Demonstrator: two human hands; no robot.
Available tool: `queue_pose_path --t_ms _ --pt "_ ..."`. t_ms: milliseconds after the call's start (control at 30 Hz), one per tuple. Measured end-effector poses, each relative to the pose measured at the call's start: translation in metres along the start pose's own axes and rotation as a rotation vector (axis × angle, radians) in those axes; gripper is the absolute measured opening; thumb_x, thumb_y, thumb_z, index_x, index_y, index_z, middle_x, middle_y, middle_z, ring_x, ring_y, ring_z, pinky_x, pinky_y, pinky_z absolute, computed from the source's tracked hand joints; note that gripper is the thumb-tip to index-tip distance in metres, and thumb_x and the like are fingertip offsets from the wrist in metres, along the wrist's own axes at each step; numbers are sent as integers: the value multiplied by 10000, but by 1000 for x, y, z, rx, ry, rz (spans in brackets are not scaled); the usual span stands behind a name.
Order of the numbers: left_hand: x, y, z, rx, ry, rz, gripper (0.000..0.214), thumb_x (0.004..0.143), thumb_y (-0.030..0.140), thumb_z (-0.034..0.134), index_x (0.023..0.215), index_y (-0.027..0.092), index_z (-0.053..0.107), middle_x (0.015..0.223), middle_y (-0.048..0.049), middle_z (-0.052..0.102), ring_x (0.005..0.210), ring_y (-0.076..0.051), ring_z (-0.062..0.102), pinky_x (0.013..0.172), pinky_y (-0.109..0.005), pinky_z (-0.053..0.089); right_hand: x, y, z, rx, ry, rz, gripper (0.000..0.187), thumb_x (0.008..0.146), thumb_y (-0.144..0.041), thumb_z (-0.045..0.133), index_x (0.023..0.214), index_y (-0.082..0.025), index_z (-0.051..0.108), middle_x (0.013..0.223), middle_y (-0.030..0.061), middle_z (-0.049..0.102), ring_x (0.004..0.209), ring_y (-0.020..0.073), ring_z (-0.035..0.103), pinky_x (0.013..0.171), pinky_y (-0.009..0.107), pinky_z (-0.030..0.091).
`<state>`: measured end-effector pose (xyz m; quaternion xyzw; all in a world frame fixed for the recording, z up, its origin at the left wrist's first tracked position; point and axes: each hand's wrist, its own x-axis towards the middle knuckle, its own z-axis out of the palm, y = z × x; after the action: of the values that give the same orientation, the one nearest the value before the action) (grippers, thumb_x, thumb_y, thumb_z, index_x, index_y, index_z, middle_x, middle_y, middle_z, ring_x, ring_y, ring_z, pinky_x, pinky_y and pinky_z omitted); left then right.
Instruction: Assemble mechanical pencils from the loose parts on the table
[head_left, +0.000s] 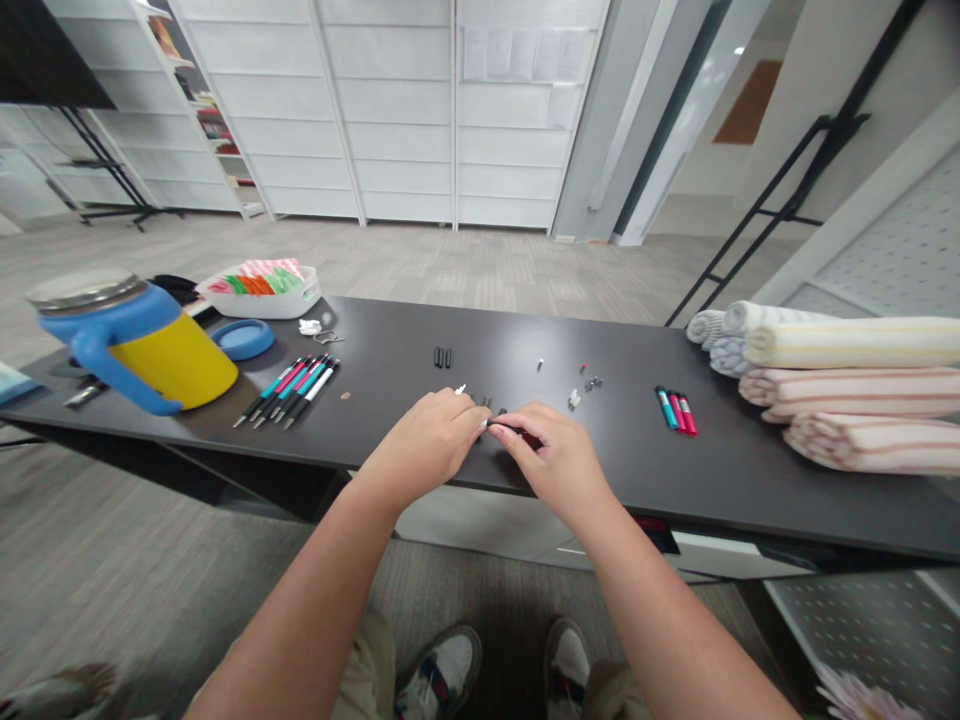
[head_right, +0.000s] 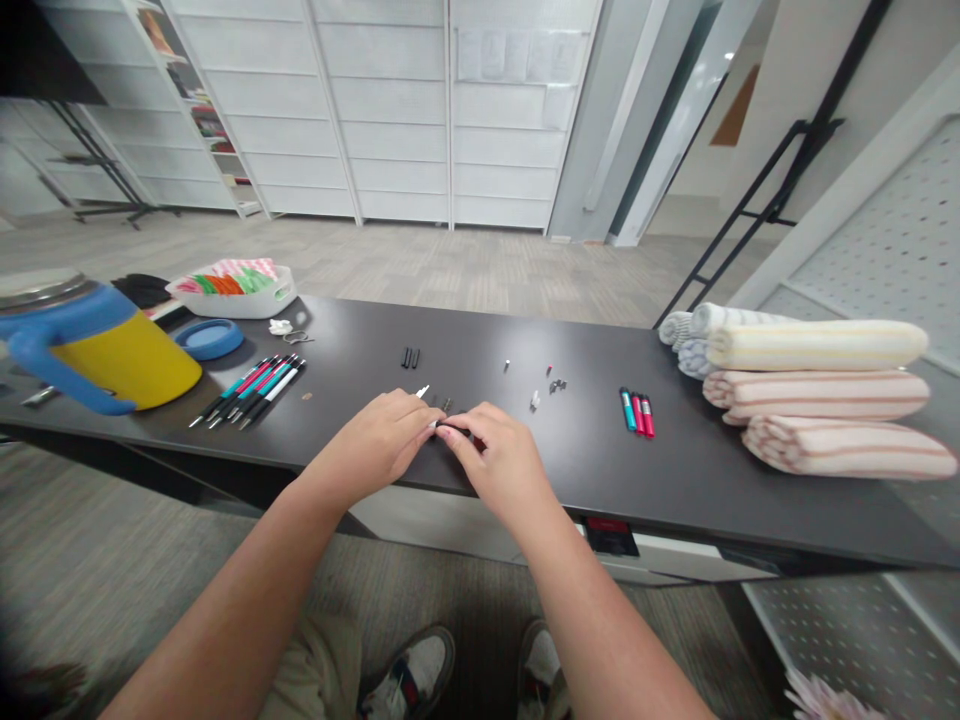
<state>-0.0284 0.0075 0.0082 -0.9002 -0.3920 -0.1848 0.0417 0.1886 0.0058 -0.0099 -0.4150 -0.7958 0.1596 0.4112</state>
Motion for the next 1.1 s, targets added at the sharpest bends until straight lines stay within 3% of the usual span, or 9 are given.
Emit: queue_pose_path --t_ms 200,367,533,1100 --pt "-1 -7 -1 27 14 3 283 1100 253 432 1275 217 652 1085 -87 698 1001 -237 624 871 -390 448 -1 -2 3 -41 -46 -34 183 1038 -303 621 1072 -221 782 937 55 745 851 195 691 786 309 526" --pt "-3 -12 -1 63 -10 -16 266 1082 249 479 1283 228 651 1082 -83 691 979 -239 616 852 -378 436 -3 -4 4 -68 -15 72 277 969 -354 706 1210 -215 707 912 48 745 779 206 681 751 325 543" --pt "-4 -13 0 54 -8 -25 255 1082 251 490 1272 238 658 1078 -76 688 981 -234 608 865 -371 429 -3 -2 3 -87 -1 21 106 1001 -296 651 1029 -227 726 894 47 744 781 202 672 772 322 525" --pt "-4 -13 1 -10 9 -37 273 1101 270 447 1278 238 653 1073 -74 671 1006 -230 592 888 -368 438 -2 -3 4 -125 -28 -2 175 1050 -318 588 1008 -230 733 929 58 768 856 222 694 802 344 516"
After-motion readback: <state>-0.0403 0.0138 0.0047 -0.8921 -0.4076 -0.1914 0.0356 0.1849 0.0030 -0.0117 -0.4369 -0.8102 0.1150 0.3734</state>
